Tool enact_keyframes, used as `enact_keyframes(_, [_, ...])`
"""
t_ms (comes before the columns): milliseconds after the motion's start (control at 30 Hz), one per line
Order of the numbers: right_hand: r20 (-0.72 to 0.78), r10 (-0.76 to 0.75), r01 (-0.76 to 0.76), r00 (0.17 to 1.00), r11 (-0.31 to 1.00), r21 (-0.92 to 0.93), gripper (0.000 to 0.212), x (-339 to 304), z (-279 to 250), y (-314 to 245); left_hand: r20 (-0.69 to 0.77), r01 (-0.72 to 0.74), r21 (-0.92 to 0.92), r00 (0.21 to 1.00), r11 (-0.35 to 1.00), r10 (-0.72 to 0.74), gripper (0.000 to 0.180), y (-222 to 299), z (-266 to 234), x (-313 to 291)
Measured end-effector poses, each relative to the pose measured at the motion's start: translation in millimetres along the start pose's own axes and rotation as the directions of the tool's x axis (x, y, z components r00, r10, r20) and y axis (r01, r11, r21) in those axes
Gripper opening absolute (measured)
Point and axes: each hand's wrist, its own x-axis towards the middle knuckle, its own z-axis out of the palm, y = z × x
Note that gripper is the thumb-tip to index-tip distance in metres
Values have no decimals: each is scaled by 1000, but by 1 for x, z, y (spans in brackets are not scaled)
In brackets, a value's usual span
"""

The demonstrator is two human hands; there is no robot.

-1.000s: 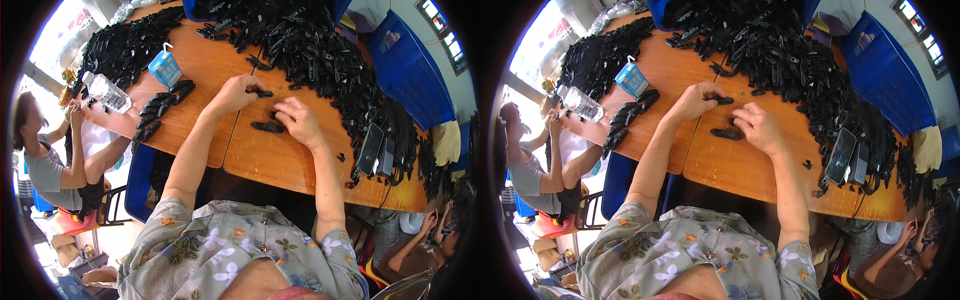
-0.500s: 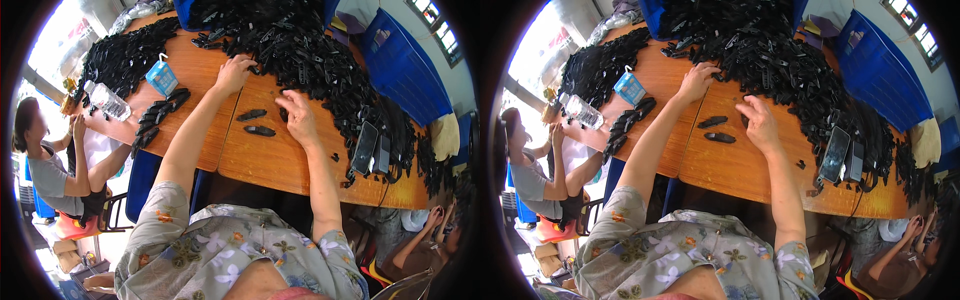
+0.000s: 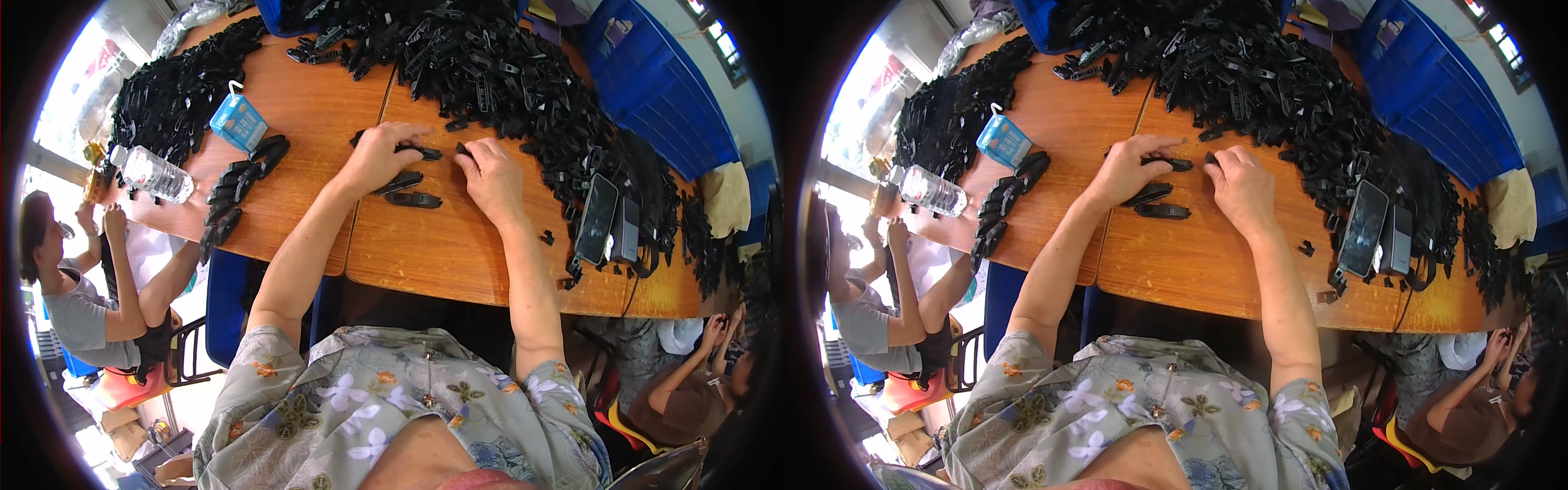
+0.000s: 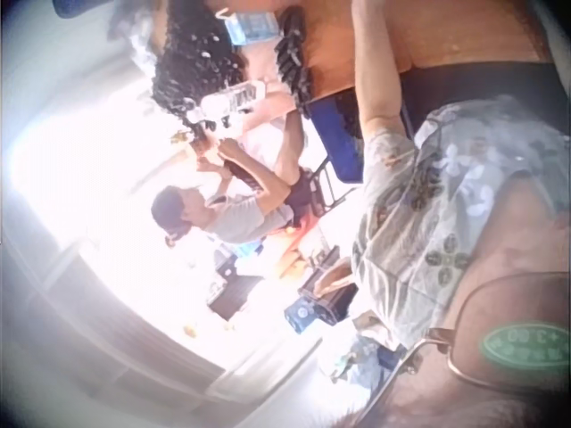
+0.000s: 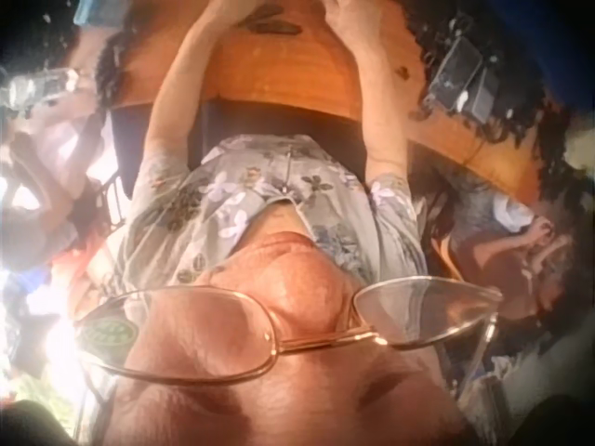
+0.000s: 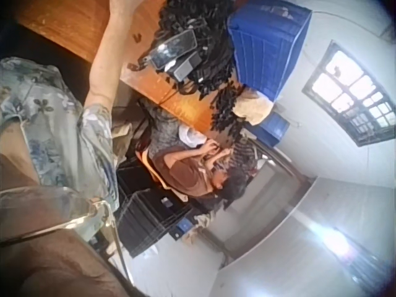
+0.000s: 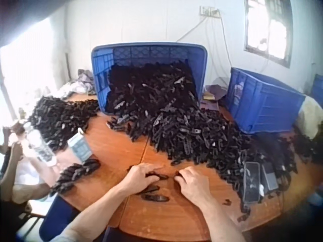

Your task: The person drinks from a carton, then assembles plastic parts together by hand and places them on the table. The person deposits a stack of assembled parts into a bin and assembles more plastic parts by hand.

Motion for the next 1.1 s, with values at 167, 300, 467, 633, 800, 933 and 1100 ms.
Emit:
enact_keyframes(167, [57,-30,18,998,982,189,17,1,4,-12,59,13,-99,998,995,-8,50,-7,-7,-4])
enact_keyframes(300, [48,-78,65,996,971,231,19,0,14,-14,26,21,-9,999,1000,-20,49,-7,-17,-1])
enact_keyframes(467, [64,-76,58,995,965,257,20,1,22,-13,81,99,-95,992,991,-92,43,-3,-14,-2])
enact_keyframes(633, [112,-89,52,990,952,302,19,2,20,-11,107,137,-95,986,986,-127,42,2,-13,-2])
enact_keyframes(800, [202,-91,37,975,966,256,13,3,5,-4,102,131,-104,987,986,-121,43,2,-9,-1])
enact_keyframes(933, [191,-172,130,967,968,214,11,11,6,-12,109,91,-74,991,993,-83,43,-4,-12,4])
enact_keyframes(1100, [91,-256,218,962,928,301,15,15,26,-12,84,-35,-56,996,998,39,41,-11,-6,3])
